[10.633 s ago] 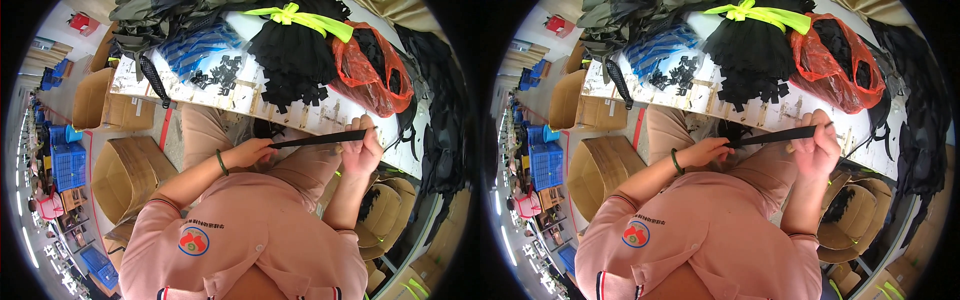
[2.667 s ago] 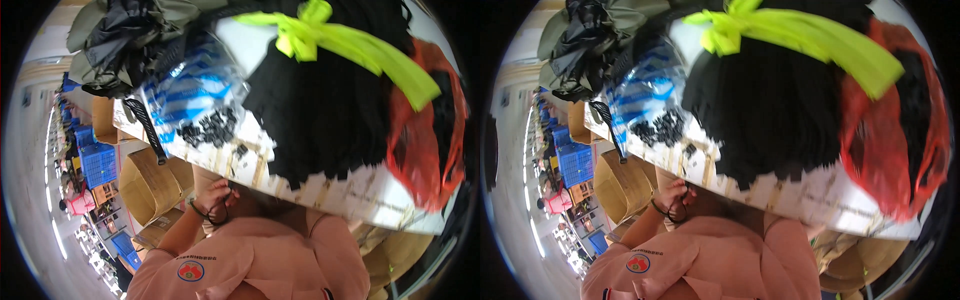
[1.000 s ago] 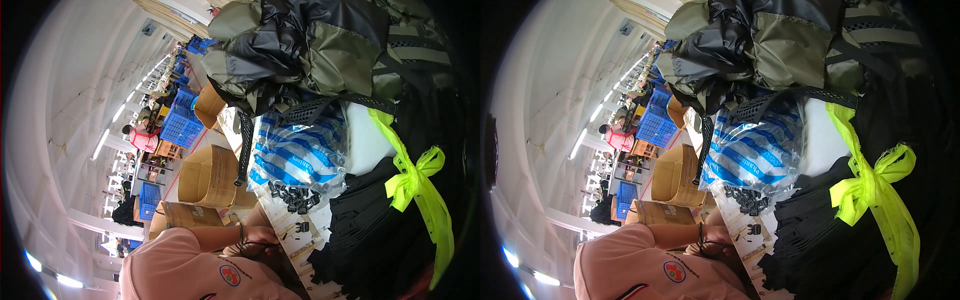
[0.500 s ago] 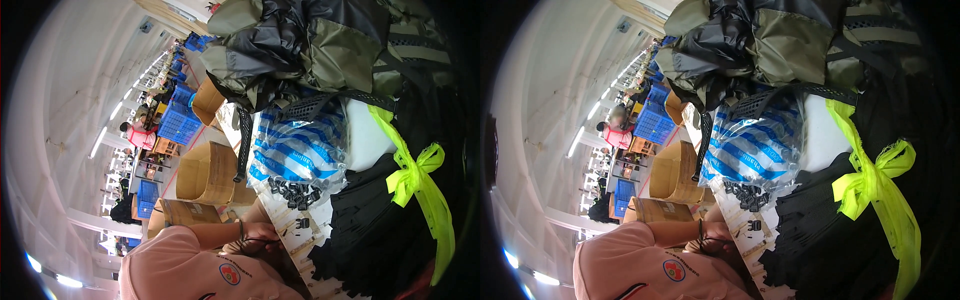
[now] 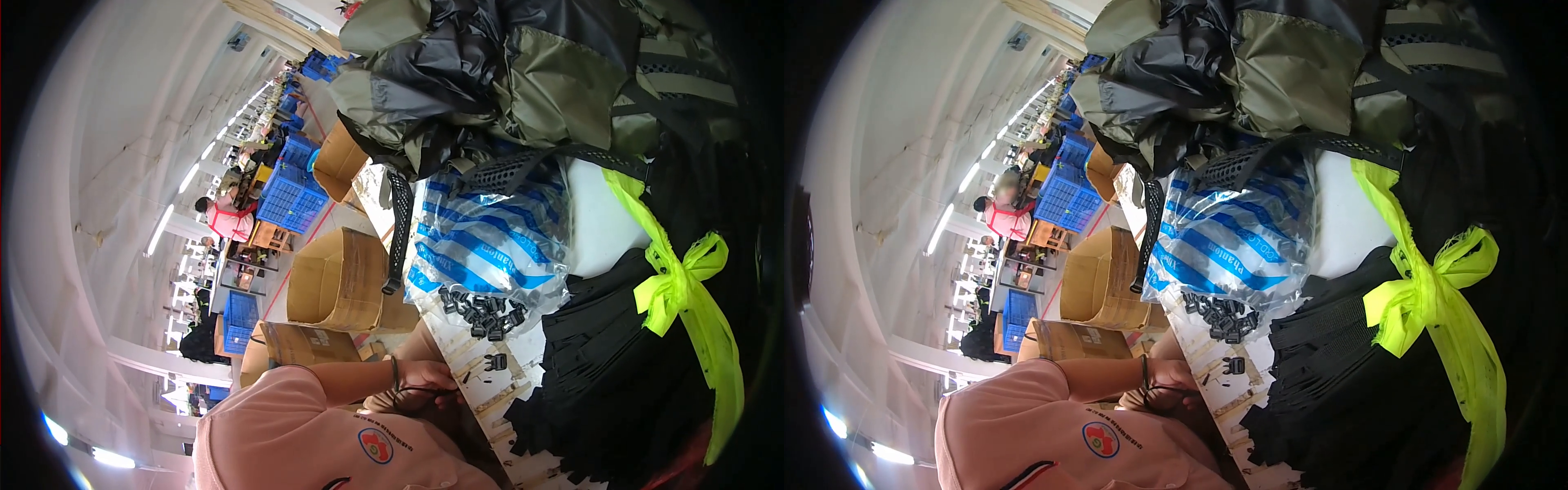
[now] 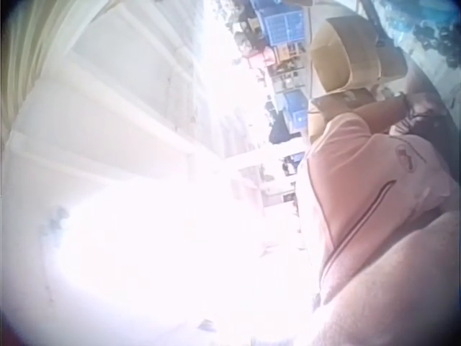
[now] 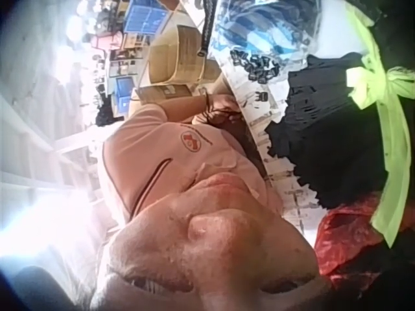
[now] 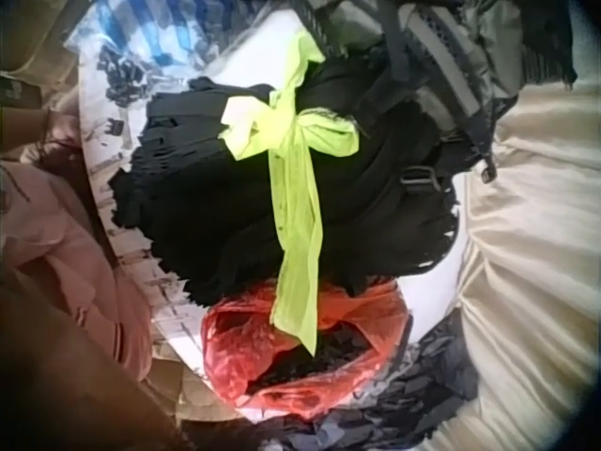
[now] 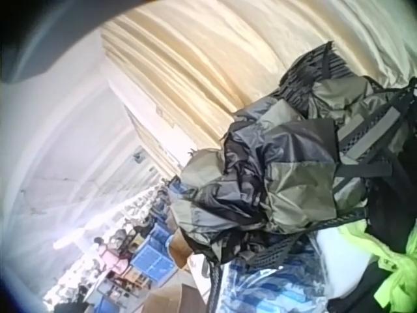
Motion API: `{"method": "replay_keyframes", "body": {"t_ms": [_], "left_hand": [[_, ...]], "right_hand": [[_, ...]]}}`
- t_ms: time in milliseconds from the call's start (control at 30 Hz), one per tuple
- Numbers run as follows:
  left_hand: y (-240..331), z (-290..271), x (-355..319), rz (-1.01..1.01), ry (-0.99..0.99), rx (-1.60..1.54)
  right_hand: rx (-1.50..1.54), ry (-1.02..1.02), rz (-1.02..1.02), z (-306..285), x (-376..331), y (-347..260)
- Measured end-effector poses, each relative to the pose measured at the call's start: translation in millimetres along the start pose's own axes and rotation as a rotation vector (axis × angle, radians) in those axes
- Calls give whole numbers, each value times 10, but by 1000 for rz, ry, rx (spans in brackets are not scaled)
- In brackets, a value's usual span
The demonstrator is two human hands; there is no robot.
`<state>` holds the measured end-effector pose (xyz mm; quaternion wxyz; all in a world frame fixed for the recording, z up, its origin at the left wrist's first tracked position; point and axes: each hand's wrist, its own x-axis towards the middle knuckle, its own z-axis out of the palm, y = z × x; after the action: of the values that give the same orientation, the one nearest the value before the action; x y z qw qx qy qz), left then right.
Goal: The recorder is threading plastic buckles onto black straps in a factory setting.
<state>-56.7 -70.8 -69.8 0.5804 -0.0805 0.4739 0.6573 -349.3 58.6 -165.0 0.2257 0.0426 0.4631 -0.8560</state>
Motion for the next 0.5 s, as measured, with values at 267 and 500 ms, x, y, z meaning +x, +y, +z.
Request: {"method": "replay_keyframes", "body": {"t_ms": [267, 500], "left_hand": [[-25, -63, 35, -27, -67, -29], [-8, -102, 63, -50, -129, -50]], "right_hand": [[-18, 12, -9, 13, -16, 30], [-36, 26, -22, 32, -30, 21]]}}
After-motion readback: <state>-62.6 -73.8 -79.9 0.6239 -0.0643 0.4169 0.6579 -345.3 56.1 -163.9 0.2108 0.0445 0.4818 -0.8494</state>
